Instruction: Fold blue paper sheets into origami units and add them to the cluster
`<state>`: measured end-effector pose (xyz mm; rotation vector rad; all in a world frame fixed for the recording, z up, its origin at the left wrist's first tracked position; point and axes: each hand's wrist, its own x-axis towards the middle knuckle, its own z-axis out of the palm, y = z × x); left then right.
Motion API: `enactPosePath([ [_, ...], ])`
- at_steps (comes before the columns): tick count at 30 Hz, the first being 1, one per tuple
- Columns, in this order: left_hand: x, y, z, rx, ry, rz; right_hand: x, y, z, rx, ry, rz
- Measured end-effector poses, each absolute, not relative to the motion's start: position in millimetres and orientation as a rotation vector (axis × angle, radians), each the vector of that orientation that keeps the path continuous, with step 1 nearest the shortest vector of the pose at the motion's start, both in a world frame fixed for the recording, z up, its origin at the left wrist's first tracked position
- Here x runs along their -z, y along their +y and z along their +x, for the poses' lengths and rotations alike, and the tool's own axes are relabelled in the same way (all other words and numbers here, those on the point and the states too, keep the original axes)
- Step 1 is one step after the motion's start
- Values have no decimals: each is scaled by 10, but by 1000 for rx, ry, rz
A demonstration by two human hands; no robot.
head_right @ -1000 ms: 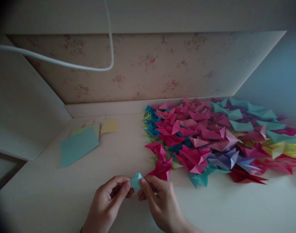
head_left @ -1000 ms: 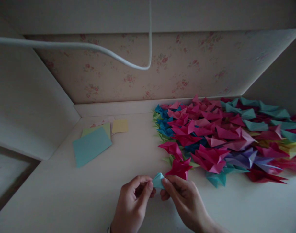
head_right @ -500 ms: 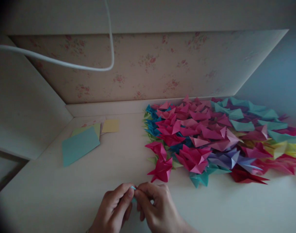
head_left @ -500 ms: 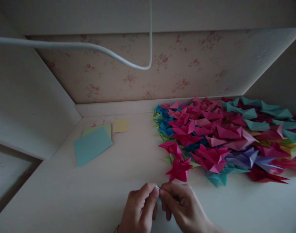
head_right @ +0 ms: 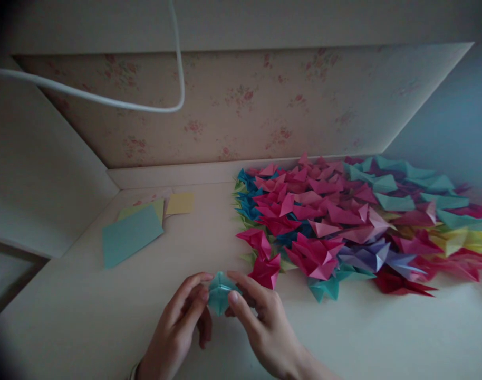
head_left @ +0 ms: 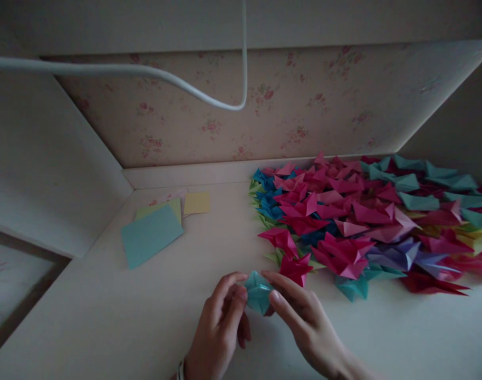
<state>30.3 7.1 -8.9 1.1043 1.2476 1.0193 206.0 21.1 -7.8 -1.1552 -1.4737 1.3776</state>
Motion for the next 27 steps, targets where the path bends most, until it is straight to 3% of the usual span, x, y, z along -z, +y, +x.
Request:
enactPosePath([
  [12,119,146,186,-1166,1409,1813,113,297,2088,-1008,-1676,-1116],
  [23,91,119,201,-1119,1310,1888,139,274,2068,-1018,-1632,-1106],
  [27,85,134,204,-1128,1324,1636,100,253,2058,-1013,-1567,-1090],
])
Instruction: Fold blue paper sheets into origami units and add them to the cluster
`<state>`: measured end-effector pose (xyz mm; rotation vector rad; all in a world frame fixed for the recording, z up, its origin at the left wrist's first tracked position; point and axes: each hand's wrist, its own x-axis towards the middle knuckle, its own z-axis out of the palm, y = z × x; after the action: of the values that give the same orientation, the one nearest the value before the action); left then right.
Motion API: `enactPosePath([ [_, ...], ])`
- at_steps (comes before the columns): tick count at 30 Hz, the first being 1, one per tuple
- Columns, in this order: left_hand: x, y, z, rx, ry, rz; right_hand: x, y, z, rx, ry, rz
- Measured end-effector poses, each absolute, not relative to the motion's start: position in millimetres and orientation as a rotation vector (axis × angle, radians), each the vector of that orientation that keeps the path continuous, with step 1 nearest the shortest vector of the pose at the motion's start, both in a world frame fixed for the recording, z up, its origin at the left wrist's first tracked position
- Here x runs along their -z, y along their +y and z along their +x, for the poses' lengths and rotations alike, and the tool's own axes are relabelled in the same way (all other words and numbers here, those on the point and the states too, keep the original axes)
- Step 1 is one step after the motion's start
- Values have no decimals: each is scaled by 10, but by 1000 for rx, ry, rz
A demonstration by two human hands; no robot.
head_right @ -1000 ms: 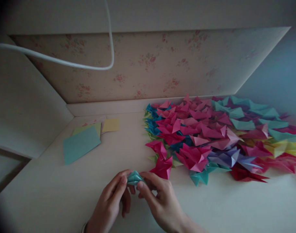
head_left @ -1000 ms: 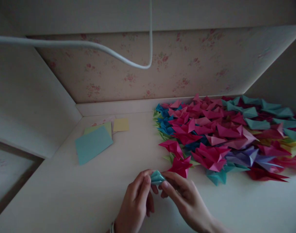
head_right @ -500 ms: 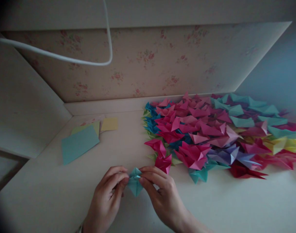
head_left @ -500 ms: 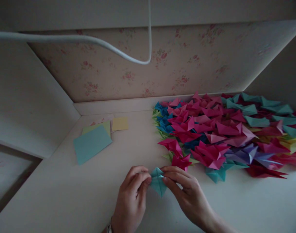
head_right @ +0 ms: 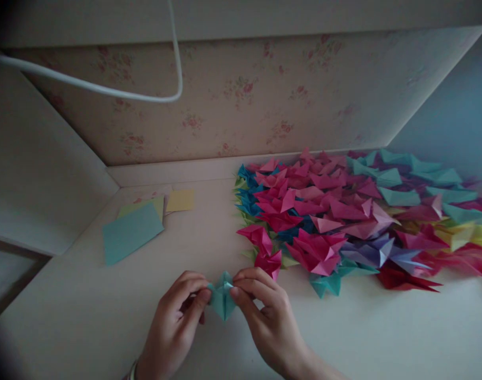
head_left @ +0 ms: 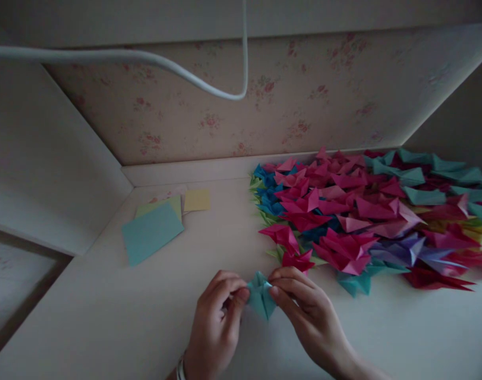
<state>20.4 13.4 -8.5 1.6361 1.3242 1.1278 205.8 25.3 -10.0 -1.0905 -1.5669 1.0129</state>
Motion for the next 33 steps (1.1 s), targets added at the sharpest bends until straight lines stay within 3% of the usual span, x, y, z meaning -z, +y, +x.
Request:
enactPosePath([
  [10,86,167,227,-1223,1258,986,176,289,2017,-1130,-1145,-1155],
  [17,43,162,200,-1116,1163,1152,206,301,2031,-1141,-1161,-1125],
  [26,34,175,187,-1183,1221,1292,193,304,2109,-904,-1423,-1070],
  [33,36,176,162,-1159,1388,1206,219,268,2018,-1112,-1135,-1102],
])
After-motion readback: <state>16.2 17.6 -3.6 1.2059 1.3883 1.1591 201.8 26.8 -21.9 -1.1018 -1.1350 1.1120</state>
